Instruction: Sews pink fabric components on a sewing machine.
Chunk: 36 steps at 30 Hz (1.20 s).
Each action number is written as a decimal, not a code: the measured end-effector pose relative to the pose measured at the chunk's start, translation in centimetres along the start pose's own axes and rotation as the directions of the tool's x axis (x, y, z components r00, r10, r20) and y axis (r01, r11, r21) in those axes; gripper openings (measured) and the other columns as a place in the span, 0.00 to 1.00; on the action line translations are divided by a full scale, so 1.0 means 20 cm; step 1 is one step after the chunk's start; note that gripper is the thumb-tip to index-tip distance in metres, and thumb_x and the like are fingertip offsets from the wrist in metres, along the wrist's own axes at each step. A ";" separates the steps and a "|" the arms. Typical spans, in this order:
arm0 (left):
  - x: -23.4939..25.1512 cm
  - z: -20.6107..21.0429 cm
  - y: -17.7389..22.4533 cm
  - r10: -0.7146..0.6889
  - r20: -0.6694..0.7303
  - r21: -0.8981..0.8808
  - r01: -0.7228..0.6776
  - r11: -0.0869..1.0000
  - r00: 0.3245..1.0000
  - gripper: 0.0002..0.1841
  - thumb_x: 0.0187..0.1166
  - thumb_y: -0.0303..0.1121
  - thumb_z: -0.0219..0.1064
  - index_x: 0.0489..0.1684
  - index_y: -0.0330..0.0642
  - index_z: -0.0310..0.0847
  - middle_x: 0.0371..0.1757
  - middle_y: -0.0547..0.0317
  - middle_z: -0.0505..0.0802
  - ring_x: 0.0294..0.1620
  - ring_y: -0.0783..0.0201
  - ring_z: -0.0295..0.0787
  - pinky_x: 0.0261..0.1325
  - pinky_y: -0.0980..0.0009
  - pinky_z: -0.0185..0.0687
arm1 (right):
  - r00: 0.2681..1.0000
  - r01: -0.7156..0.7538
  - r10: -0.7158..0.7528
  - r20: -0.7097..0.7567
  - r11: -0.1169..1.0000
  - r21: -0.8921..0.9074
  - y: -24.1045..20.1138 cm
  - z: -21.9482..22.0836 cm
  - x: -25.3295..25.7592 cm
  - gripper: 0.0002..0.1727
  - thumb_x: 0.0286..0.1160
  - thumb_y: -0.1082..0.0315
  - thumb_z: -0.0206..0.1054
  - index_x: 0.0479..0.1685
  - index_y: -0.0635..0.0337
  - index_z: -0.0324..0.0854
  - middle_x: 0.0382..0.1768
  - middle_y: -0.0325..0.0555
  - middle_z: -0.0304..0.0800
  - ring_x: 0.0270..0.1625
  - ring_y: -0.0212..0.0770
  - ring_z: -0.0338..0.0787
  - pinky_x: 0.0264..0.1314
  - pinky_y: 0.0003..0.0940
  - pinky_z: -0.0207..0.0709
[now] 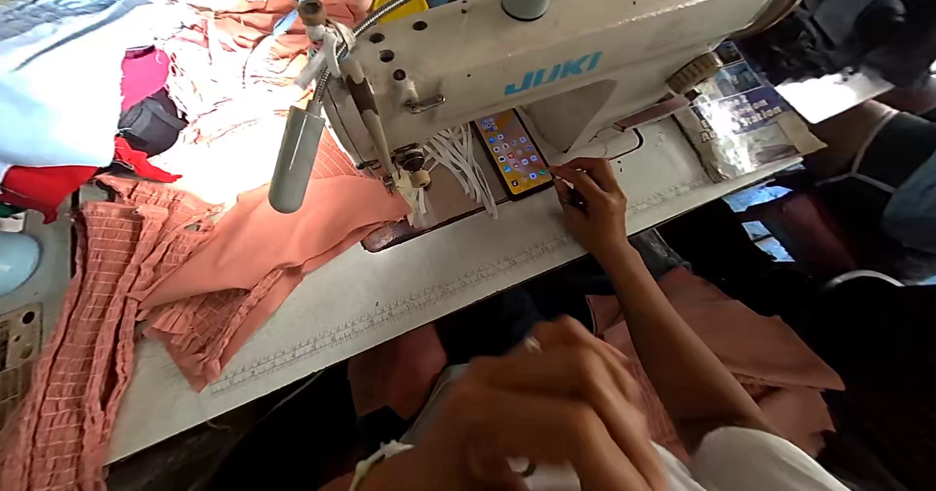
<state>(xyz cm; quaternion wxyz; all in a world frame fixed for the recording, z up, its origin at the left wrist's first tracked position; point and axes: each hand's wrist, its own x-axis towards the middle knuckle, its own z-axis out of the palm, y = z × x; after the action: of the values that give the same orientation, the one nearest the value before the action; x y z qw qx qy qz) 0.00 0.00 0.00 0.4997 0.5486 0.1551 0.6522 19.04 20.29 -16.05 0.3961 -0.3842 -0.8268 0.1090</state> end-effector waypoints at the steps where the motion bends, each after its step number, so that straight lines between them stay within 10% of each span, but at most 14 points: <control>1: -0.02 -0.05 -0.02 -0.034 -0.042 0.113 0.038 0.993 0.999 0.13 0.84 0.40 0.68 0.31 0.42 0.83 0.37 0.66 0.88 0.51 0.73 0.84 0.69 0.72 0.75 | 1.000 -0.008 0.007 0.023 1.000 0.022 0.00 0.00 0.01 0.15 0.78 0.75 0.65 0.60 0.66 0.88 0.56 0.64 0.84 0.38 0.46 0.86 0.38 0.36 0.83; 5: -0.13 -0.30 -0.12 -0.029 -0.260 0.621 0.190 0.760 0.965 0.13 0.88 0.45 0.62 0.37 0.50 0.85 0.43 0.71 0.90 0.53 0.77 0.87 0.64 0.75 0.82 | 0.995 0.004 -0.009 0.103 0.998 0.055 0.01 0.04 0.09 0.18 0.71 0.79 0.67 0.61 0.63 0.89 0.62 0.67 0.82 0.35 0.49 0.87 0.35 0.44 0.83; 11: -0.21 -0.71 -0.24 0.031 -0.423 0.900 0.416 0.128 0.906 0.19 0.88 0.38 0.56 0.52 0.33 0.90 0.59 0.44 0.93 0.64 0.57 0.89 0.68 0.62 0.82 | 0.972 0.085 -0.093 0.215 0.995 0.046 0.01 0.08 0.23 0.13 0.59 0.83 0.71 0.41 0.61 0.94 0.64 0.62 0.85 0.37 0.51 0.89 0.37 0.49 0.85; 16: -0.32 -0.85 -0.41 -0.051 -0.373 0.917 0.359 -0.173 0.927 0.25 0.88 0.45 0.55 0.70 0.35 0.85 0.73 0.39 0.87 0.78 0.33 0.78 0.78 0.37 0.70 | 0.978 -0.008 0.039 0.204 0.988 -0.152 -0.02 0.11 0.30 0.29 0.63 0.81 0.74 0.70 0.59 0.86 0.69 0.67 0.81 0.39 0.62 0.92 0.35 0.58 0.86; 23: -0.32 -0.84 -0.43 -0.012 -0.360 0.901 0.344 -0.265 0.933 0.23 0.87 0.42 0.54 0.66 0.37 0.87 0.68 0.40 0.90 0.73 0.33 0.82 0.76 0.32 0.68 | 0.998 0.016 -0.018 -0.060 0.999 -0.040 0.08 0.12 0.24 0.20 0.61 0.85 0.65 0.53 0.68 0.90 0.55 0.65 0.87 0.40 0.52 0.90 0.39 0.46 0.85; 36: -0.32 -0.85 -0.44 -0.021 -0.351 0.915 0.338 -0.220 0.936 0.22 0.86 0.39 0.54 0.62 0.34 0.88 0.70 0.43 0.90 0.77 0.34 0.80 0.80 0.38 0.67 | 0.977 0.144 -0.146 0.156 0.989 0.020 0.04 0.15 0.23 0.17 0.57 0.71 0.72 0.48 0.53 0.96 0.63 0.62 0.85 0.39 0.47 0.88 0.35 0.42 0.82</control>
<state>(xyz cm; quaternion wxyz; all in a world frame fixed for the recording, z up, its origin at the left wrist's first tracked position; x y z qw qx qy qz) -11.20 4.56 -16.13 -0.0340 0.6314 0.7274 0.2664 15.42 24.66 -15.84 0.3384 -0.3115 -0.8807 0.1131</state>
